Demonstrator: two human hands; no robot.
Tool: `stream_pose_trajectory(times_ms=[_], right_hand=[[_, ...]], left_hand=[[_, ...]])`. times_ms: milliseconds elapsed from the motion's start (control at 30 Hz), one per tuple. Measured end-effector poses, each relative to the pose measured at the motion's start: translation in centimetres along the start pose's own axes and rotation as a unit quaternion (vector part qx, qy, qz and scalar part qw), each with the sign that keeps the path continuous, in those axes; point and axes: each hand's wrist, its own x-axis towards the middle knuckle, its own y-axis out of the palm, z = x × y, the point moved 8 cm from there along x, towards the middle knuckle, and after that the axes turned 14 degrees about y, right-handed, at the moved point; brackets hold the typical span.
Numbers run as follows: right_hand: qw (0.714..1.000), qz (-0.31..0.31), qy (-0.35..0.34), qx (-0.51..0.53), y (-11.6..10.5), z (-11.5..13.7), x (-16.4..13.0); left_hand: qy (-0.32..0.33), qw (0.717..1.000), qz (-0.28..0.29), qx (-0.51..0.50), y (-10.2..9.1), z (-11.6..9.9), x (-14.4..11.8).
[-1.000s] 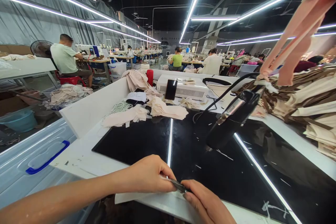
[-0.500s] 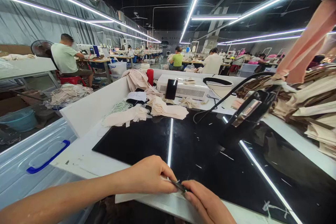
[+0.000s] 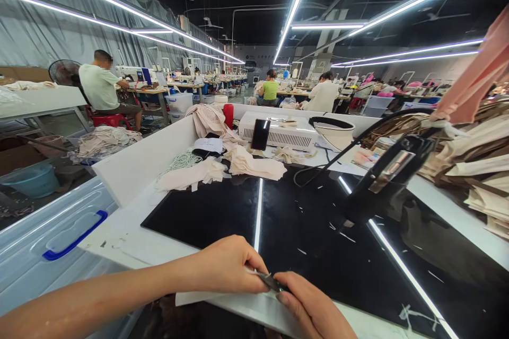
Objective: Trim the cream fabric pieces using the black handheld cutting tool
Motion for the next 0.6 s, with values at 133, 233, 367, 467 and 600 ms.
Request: stream_pose_trajectory(times_ms=[133,233,367,467,600], right_hand=[[1.0,0.014,-0.006,-0.003,0.12,0.19,0.06],[1.0,0.015,-0.003,-0.003,0.09,0.11,0.08],[1.0,0.006,-0.005,0.001,-0.02,0.07,0.04],[1.0,0.003,0.0,-0.001,-0.02,0.01,0.05],[1.0,0.006,0.003,-0.001,0.01,0.02,0.02]], left_hand=[[0.0,1.0,-0.002,0.006,0.06,0.0,0.08],[0.001,1.0,-0.002,0.006,0.16,0.15,0.1],[0.004,1.0,-0.001,0.001,0.29,0.14,0.08],[0.01,1.0,-0.003,0.001,0.29,-0.08,0.1],[0.014,1.0,-0.004,0.001,0.33,-0.22,0.13]])
